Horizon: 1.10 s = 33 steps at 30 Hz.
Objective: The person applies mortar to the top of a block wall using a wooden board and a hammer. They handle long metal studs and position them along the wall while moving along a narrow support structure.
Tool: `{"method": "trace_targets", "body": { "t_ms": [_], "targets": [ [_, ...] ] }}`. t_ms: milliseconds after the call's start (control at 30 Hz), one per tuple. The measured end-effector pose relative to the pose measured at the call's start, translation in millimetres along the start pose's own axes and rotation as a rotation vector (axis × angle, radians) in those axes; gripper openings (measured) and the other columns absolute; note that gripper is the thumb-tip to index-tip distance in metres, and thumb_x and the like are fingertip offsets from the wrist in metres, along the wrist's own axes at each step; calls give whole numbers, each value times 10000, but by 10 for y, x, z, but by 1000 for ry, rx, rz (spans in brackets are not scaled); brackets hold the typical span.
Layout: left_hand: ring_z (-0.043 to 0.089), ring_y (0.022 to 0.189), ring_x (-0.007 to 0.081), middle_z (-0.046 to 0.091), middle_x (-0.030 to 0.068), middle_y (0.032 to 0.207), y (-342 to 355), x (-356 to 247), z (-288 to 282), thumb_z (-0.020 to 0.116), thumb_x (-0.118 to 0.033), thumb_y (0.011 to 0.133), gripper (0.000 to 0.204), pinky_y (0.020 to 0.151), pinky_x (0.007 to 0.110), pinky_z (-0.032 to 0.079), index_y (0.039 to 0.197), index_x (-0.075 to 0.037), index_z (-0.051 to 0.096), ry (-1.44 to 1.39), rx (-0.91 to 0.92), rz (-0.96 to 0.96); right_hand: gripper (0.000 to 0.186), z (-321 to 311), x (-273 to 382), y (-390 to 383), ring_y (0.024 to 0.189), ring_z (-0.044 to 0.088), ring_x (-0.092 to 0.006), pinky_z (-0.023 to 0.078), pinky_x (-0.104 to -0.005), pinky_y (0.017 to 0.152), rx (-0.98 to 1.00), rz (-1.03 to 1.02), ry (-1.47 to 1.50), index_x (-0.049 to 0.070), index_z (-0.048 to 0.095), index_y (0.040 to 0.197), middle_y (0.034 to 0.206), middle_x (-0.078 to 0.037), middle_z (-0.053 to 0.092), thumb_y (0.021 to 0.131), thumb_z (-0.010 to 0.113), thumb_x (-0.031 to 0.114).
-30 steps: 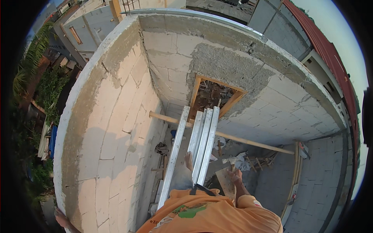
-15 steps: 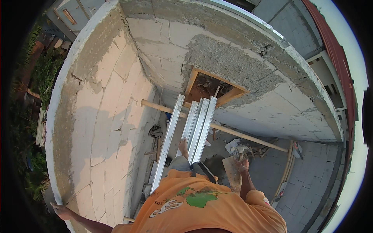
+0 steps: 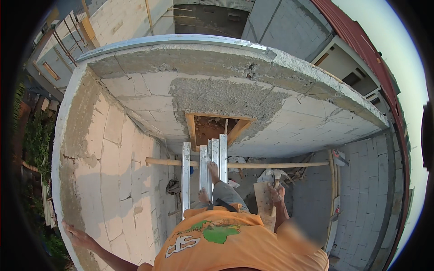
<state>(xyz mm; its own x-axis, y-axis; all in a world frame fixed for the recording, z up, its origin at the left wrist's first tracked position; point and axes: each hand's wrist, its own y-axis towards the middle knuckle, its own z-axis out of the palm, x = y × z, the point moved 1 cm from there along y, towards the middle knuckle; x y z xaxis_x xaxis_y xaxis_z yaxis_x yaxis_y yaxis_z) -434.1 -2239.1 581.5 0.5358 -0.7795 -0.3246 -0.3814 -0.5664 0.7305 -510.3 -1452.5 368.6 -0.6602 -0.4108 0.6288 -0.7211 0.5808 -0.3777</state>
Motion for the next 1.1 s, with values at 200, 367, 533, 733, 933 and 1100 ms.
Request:
{"method": "trace_targets", "body": {
  "t_ms": [200,367,533,733,933,1100],
  "targets": [
    [619,818,251,673,141,955,91,-1663,1099,545,-242,992,341,753,354,492,1130,52,647,-394,166,-2,413,-20,157,636,690,602,-167,473,-364,640,-64,-183,164,17,670,911,741,-79,661,805,702,414],
    [557,732,185,640,88,920,491,-3186,1535,676,-195,901,291,664,307,459,1096,21,665,-515,220,159,449,205,119,893,670,563,-171,466,-393,646,-94,-105,93,-4,641,804,693,-89,626,766,727,435],
    [548,780,171,644,82,992,803,-4373,2095,752,-161,826,349,641,289,441,1132,-18,663,-616,369,361,468,466,-73,1098,650,610,-291,471,-427,635,-39,17,-24,-1,655,780,686,-154,645,720,743,455],
    [611,1036,279,641,125,1143,1037,-5352,2673,781,-203,785,450,880,365,484,1174,-26,641,-622,446,634,458,579,-185,1395,861,683,-357,513,-426,747,164,173,-260,35,690,948,863,-181,704,724,741,432],
    [556,1195,308,586,144,1287,1098,-5803,3067,828,-253,687,648,982,390,462,1258,-53,597,-560,553,734,433,750,-240,1722,926,674,-342,513,-420,787,279,224,-329,58,697,973,942,-184,700,754,715,431],
    [514,1264,313,564,166,1328,1136,-6024,3244,835,-307,616,764,1038,399,426,1274,-20,575,-532,676,725,442,880,-73,2108,947,668,-350,513,-427,795,326,150,-356,64,696,975,953,-183,700,758,713,449]
  ]
}}
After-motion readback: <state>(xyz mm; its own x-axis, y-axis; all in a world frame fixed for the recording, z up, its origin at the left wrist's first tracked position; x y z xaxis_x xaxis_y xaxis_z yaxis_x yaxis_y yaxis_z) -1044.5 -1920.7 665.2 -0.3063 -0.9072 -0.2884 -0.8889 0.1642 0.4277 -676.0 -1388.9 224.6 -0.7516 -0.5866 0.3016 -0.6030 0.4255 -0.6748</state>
